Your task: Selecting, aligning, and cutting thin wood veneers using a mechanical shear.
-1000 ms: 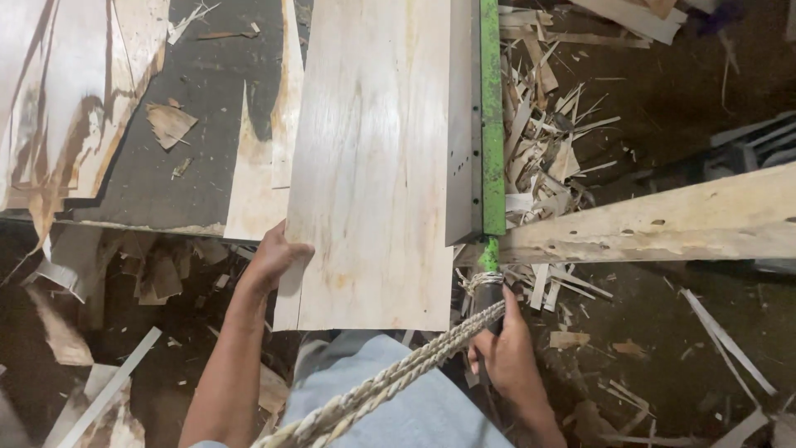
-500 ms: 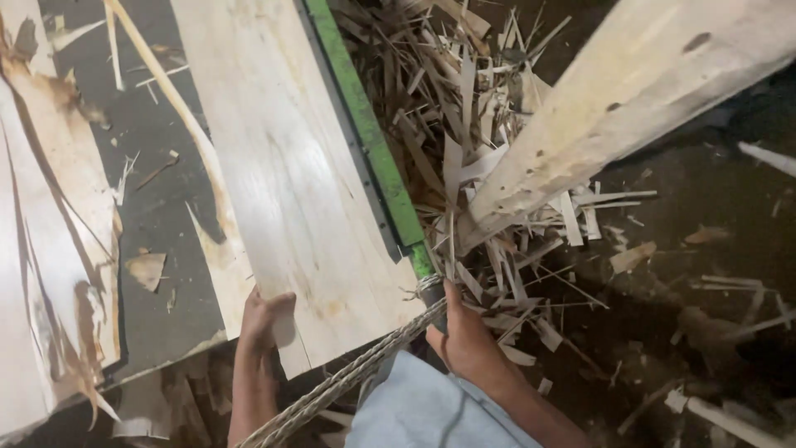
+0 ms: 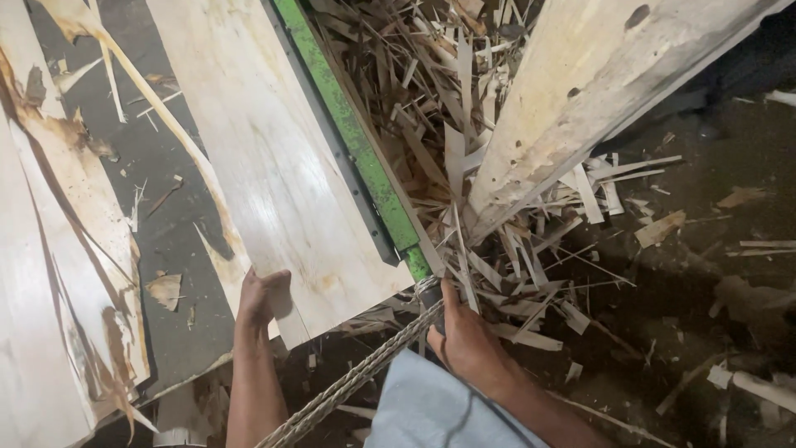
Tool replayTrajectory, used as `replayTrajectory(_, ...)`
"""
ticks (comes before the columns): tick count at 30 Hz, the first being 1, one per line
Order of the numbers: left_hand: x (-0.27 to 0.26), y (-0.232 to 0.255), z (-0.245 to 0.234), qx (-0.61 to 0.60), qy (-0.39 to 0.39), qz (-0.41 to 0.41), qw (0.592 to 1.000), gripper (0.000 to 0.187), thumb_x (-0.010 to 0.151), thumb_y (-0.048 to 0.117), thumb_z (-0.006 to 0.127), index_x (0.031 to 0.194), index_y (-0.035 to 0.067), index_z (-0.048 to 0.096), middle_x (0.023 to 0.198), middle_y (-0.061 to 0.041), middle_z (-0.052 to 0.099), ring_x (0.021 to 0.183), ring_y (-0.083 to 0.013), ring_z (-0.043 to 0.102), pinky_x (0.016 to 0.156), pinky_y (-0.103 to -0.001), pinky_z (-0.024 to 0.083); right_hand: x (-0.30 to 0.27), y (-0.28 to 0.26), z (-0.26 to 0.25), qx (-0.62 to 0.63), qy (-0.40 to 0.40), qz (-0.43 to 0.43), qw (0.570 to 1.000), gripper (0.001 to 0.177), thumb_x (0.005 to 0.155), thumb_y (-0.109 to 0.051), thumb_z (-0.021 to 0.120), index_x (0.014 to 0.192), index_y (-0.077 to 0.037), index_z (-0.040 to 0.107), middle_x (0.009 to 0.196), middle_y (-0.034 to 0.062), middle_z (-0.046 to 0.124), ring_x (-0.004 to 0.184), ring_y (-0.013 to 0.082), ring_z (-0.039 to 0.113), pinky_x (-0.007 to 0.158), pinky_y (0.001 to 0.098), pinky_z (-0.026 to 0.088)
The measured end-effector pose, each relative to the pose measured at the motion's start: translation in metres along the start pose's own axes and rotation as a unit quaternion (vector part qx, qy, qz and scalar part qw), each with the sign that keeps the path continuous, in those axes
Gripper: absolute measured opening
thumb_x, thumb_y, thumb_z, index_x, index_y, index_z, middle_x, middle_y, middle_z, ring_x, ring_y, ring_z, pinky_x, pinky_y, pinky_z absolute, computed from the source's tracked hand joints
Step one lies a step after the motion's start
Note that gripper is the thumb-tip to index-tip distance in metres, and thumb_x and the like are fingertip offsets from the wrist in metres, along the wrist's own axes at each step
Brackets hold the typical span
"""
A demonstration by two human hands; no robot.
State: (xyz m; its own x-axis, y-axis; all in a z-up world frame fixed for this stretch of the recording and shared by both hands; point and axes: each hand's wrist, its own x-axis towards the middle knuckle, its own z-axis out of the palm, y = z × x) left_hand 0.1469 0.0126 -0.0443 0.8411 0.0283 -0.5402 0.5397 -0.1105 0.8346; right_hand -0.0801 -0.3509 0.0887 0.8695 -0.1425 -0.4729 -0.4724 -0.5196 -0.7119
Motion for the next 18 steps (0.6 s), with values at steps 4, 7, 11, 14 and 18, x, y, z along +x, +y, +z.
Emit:
replayTrajectory(4,0.009,-0.011,-0.006,-0.013,-0.003,0.004,1.000,0.059,0.077,-0.002,0.072,0.134,-0.001,0.054,0.105,-0.014,0.069,0.087,-0.0247,0.067,0.076,-0.039,0.057,-0.003,-0.013,-0.009,0.048,0.013,-0.015,0.999,0.083,0.085,-0.017,0.070,0.153,-0.001,0.024,0.098,0.0266,0.069,0.088,0.0422,0.069,0.076,0.0487,0.054)
replayTrajectory(7,0.010,-0.011,-0.006,-0.015,-0.008,0.010,1.000,0.058,0.078,-0.002,0.072,0.133,-0.002,0.055,0.106,-0.015,0.070,0.087,-0.0243,0.068,0.076,-0.039,0.057,-0.005,-0.014,-0.011,0.029,-0.019,0.045,0.998,0.078,0.085,-0.016,0.068,0.152,-0.006,0.029,0.098,0.0245,0.070,0.088,0.0401,0.070,0.078,0.0482,0.054)
replayTrajectory(11,-0.006,-0.002,0.010,-0.009,-0.008,-0.008,1.000,0.056,0.078,-0.002,0.069,0.132,-0.002,0.058,0.106,-0.017,0.071,0.085,-0.0263,0.069,0.073,-0.041,0.058,-0.004,-0.001,-0.012,0.017,0.005,-0.080,0.997,0.078,0.082,-0.010,0.073,0.147,0.001,0.031,0.098,0.0245,0.071,0.090,0.0407,0.070,0.076,0.0467,0.054)
replayTrajectory(14,-0.016,0.012,0.014,0.013,0.017,-0.034,0.999,0.058,0.078,0.000,0.069,0.135,-0.001,0.056,0.105,-0.020,0.070,0.085,-0.0287,0.069,0.070,-0.044,0.059,0.002,0.006,-0.003,0.003,0.011,-0.063,0.998,0.079,0.079,-0.008,0.072,0.147,-0.001,0.031,0.095,0.0213,0.072,0.087,0.0363,0.073,0.073,0.0439,0.056)
replayTrajectory(18,0.009,-0.021,0.005,0.040,0.012,0.003,0.999,0.064,0.074,0.000,0.073,0.136,0.000,0.057,0.113,-0.017,0.071,0.091,-0.0255,0.071,0.077,-0.040,0.059,0.045,0.085,0.056,-0.020,0.013,0.059,0.998,0.070,0.089,-0.008,0.060,0.154,-0.007,0.033,0.083,0.0230,0.066,0.068,0.0365,0.065,0.060,0.0474,0.051)
